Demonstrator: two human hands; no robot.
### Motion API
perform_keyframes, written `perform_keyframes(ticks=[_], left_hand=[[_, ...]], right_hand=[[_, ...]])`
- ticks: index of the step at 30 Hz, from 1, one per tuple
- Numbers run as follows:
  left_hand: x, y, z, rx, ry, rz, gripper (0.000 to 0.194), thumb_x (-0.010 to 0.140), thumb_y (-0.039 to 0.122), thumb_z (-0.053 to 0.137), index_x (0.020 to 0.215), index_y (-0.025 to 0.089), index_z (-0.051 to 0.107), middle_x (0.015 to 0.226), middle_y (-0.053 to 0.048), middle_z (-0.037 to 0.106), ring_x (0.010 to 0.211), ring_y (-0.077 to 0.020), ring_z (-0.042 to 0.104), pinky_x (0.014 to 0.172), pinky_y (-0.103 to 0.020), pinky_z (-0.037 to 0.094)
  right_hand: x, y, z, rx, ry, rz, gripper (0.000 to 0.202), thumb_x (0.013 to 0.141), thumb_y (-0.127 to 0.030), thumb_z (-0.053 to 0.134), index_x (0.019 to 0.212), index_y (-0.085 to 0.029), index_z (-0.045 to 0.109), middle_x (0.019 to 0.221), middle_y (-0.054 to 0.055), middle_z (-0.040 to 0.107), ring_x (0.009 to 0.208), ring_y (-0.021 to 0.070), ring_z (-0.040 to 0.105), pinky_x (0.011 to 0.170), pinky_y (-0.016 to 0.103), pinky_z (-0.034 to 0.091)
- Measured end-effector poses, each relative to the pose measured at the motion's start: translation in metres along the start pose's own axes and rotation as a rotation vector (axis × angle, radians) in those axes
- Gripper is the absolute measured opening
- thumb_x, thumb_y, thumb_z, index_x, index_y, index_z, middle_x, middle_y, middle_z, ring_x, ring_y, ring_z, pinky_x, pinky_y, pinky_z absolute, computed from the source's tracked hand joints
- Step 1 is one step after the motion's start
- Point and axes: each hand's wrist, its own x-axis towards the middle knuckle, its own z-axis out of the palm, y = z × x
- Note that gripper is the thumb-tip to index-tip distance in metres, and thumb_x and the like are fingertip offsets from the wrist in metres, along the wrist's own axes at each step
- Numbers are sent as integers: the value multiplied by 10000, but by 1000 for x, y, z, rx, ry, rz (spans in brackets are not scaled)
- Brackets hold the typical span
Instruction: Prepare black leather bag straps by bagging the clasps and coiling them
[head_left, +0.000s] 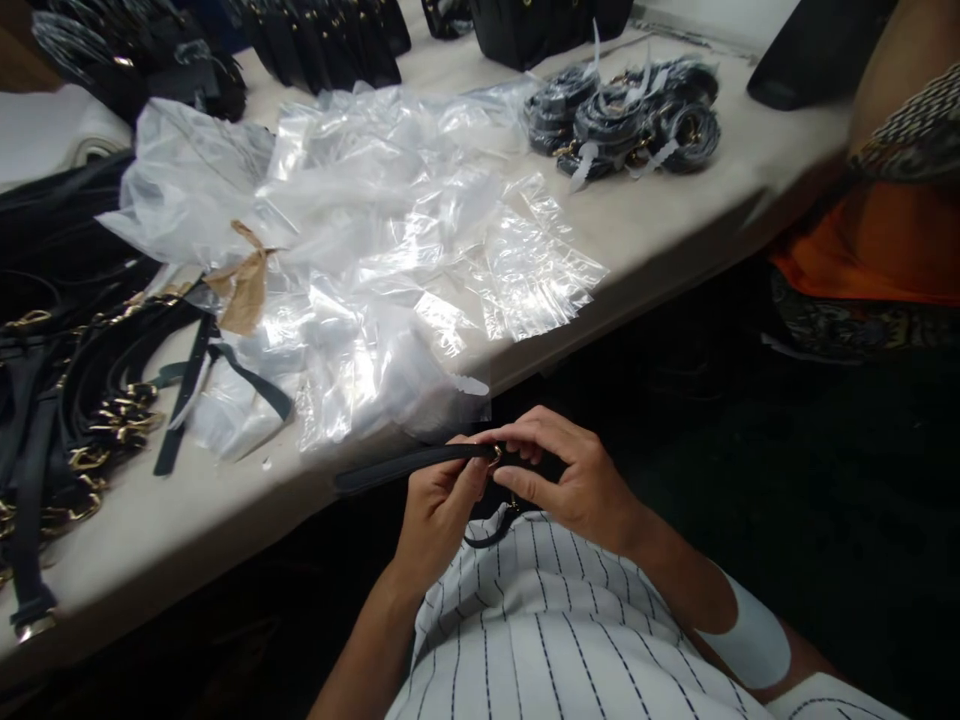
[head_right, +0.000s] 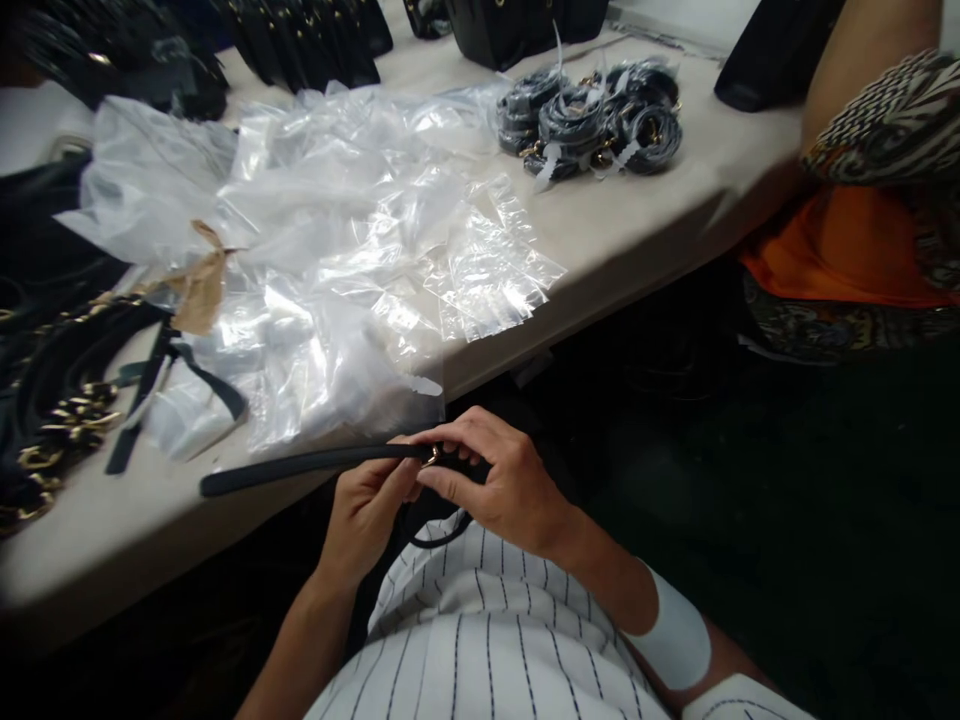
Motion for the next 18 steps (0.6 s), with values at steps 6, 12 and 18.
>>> perform_keyframes(ticks=[6, 12, 18], left_hand=[[3, 4, 21, 234, -21, 144, 225, 916, 246, 557, 1065, 217, 722, 903, -52, 646, 795, -180, 581, 754, -284, 467], [-3, -6, 23, -173, 28, -195, 352, 913, 382, 580, 1222, 220, 629, 862, -34, 660, 684, -124, 544, 621, -222, 443], [1, -8, 19, -483, 55, -459, 253, 845, 369, 661, 979, 155, 678, 671, -4, 587, 580, -75, 472, 454, -143, 299]], right_hand=[[-4, 1, 11, -210, 185, 65, 188, 942, -319, 576, 910, -192, 711, 807, 74, 676, 772, 201, 645, 730, 342, 547], [-5, 23, -2, 461, 207, 528, 299, 813, -435, 729, 853, -139, 711, 703, 52, 715, 593, 162, 669, 529, 259, 571], [-11, 31, 1, 673, 140, 615, 290, 796, -408, 755, 860, -127, 724, 729, 60, 737, 608, 136, 686, 553, 215, 576]])
